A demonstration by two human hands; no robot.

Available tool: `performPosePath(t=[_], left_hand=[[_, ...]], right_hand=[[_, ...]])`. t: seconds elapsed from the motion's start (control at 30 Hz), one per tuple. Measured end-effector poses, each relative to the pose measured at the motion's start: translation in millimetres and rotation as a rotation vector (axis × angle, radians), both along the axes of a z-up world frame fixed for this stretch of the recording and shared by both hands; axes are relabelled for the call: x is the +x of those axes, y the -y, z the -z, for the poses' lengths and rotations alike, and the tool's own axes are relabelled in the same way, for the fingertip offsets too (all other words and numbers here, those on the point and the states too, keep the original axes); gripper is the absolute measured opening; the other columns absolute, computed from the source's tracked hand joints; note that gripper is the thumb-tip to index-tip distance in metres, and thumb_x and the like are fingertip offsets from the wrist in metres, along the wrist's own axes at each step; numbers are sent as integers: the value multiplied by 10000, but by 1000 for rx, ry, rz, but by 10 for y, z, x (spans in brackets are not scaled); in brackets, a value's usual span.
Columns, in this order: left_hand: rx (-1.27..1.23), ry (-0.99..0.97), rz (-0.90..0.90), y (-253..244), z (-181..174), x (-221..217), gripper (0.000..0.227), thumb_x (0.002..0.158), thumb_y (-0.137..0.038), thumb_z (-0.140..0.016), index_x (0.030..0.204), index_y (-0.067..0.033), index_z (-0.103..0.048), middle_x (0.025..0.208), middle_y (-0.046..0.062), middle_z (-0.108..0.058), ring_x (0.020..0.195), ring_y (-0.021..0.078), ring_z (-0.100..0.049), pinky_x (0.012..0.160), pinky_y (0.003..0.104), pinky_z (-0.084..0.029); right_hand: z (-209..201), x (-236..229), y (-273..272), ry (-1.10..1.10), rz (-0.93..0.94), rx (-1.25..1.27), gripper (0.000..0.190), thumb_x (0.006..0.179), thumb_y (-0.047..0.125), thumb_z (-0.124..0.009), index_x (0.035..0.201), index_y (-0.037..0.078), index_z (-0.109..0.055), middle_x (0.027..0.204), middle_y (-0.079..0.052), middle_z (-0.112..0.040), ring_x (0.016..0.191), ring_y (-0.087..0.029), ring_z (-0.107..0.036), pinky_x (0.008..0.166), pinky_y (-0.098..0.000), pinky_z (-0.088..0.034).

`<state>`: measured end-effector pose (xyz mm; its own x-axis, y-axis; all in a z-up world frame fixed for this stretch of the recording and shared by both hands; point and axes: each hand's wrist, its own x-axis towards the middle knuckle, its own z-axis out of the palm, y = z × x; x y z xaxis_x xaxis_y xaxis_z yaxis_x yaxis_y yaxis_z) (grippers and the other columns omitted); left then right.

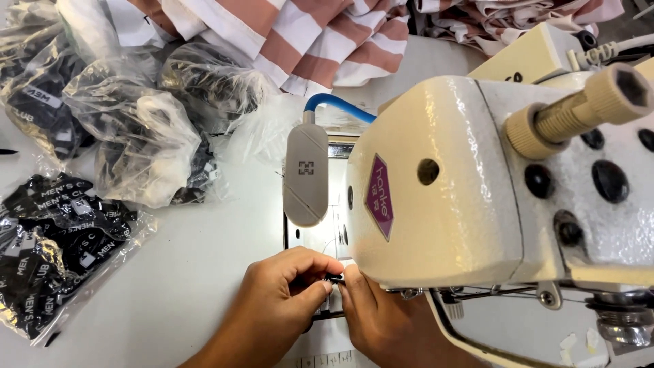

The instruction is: Sew and prepare small fabric labels or tags using an industrial sewing machine.

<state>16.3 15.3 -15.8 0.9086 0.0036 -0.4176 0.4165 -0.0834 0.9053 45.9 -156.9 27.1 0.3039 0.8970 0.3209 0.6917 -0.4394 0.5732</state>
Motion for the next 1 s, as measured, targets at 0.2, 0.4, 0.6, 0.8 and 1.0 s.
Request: performPosePath(t=[0.2, 0.4, 0.6, 0.8, 1.0], left_hand=[[26, -4, 10, 6, -5, -8, 279, 773, -97, -670, 939, -174, -880, 827, -70, -827, 688, 48, -655, 668, 210, -533], [-127, -125, -55, 12, -115, -6, 284, 814, -8, -660, 980, -95, -873, 785, 18, -799, 523, 112, -559, 442, 266, -487], [-26, -30, -15, 23, -27, -11, 313, 770, -32, -649, 936, -150, -887, 751, -30, -783, 571, 73, -571, 537, 242, -490], [-236, -178, -63, -13, -165, 23, 345, 825, -12, -672, 1150, -96, -753, 925, 35, -645, 654, 117, -577, 436, 285, -521], [-50, 142, 116, 11, -99, -127, 265, 845, -121, -701, 1106, -169, -702, 923, -24, -673, 776, 74, -626, 659, 229, -566]], right_hand=[[24, -29, 2, -8, 29, -34, 295, 1008, 117, -394, 805, 203, -590, 789, 38, -503, 638, -137, -487, 484, -300, -353], [52, -19, 54, -43, -14, 6, 270, 1053, 179, -394, 928, 148, -632, 924, 13, -617, 669, -132, -560, 544, -314, -422], [145, -43, 76, -128, 74, 116, 240, 1047, 244, -453, 1002, 122, -655, 792, 52, -577, 658, -123, -579, 573, -299, -464], [302, -127, 199, -667, 194, 624, 292, 878, 363, -688, 1028, 120, -750, 959, -77, -744, 931, -275, -716, 935, -422, -517], [539, -104, 297, -1466, 206, 940, 50, 974, 163, -618, 953, 134, -654, 824, 31, -634, 764, -101, -606, 773, -267, -503]])
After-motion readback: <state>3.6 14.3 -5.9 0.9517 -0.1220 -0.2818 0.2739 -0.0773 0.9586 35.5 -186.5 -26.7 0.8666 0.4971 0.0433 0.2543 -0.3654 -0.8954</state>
